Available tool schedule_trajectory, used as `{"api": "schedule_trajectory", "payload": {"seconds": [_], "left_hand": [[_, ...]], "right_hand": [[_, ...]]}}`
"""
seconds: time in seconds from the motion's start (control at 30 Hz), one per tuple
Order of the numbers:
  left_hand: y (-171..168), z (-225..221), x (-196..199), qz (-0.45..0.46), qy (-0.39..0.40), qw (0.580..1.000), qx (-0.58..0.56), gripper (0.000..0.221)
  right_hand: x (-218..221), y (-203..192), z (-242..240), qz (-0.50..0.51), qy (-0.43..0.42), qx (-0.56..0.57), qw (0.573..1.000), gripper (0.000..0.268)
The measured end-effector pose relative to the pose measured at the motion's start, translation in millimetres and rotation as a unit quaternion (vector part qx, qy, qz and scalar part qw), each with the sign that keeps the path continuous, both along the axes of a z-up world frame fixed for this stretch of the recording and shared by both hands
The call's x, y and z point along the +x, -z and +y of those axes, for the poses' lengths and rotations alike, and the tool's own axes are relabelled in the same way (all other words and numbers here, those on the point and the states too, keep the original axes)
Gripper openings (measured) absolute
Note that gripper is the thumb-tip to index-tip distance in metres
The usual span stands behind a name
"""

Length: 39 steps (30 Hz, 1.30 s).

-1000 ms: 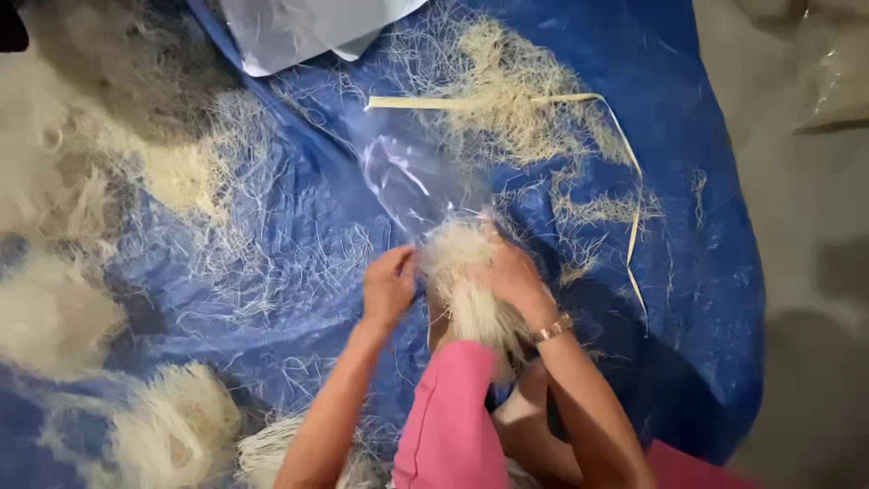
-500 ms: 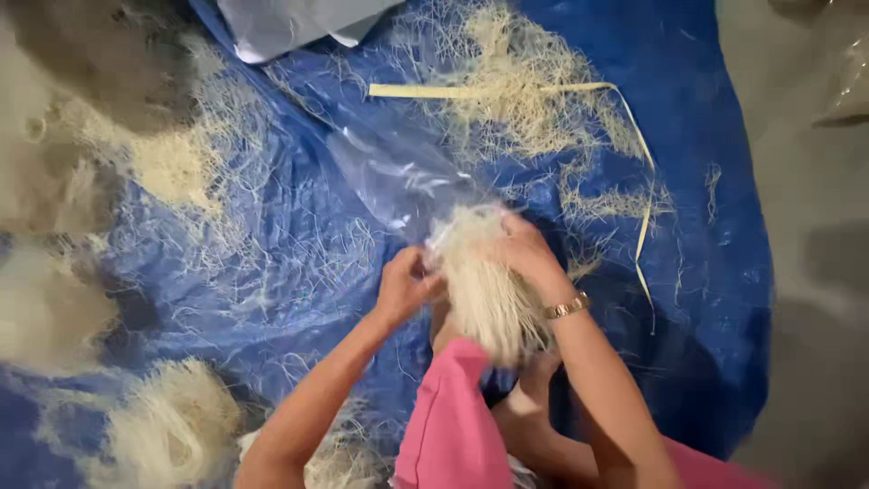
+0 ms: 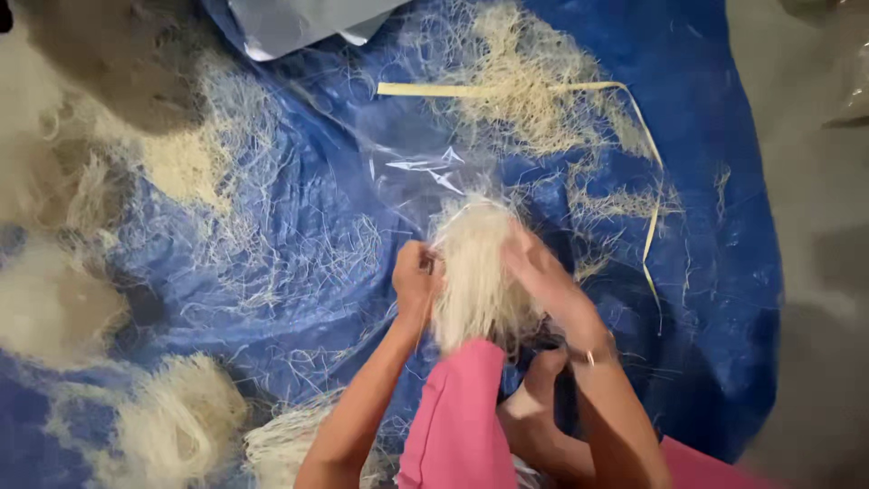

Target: The person places bundles of dried noodles into clear plastic bags by hand while sitting on a floor mat.

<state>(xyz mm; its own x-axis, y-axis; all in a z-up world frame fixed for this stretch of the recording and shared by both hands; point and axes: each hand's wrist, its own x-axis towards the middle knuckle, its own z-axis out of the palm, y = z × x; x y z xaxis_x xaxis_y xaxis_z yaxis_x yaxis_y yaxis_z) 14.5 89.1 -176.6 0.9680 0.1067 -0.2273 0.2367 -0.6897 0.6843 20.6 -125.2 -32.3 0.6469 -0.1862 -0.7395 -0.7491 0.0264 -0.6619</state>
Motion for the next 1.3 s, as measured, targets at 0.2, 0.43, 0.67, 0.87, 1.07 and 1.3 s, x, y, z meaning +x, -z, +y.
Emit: {"api": "schedule_trajectory", "payload": {"seconds": [0.2,0.43,0.67,0.87,1.07,1.3], "left_hand": [[20,1,-4,-0.117,0.009,0.993,-0.01,0.02],[-4,31,40,-0.031,0.119,0.981,-0.149,0.024],[-50,24,36,0.201,0.046,0.864,-0.459,0.044],[-52,18,39,0.152,0.043,0.931,-0.33,0.063],[-29,7,34,0.143,0.057,0.947,-0.281,0.053],[-80,23,71,0.214,0.04,0.874,-0.435,0.052]], "right_hand": [[-24,-43,46,-0.048,-0.275,-0.191,0.941,0.142],[-29,19,34,-0.2,-0.207,-0.346,0.893,0.135],[-13,25,8,-0.101,-0.102,-0.185,0.972,0.111],[-18,21,28,-0.259,-0.155,-0.255,0.919,0.099],[7,2,23,-0.174,-0.267,-0.305,0.897,0.141],[5,13,42,-0.078,-0.229,-0.284,0.928,0.11]]}}
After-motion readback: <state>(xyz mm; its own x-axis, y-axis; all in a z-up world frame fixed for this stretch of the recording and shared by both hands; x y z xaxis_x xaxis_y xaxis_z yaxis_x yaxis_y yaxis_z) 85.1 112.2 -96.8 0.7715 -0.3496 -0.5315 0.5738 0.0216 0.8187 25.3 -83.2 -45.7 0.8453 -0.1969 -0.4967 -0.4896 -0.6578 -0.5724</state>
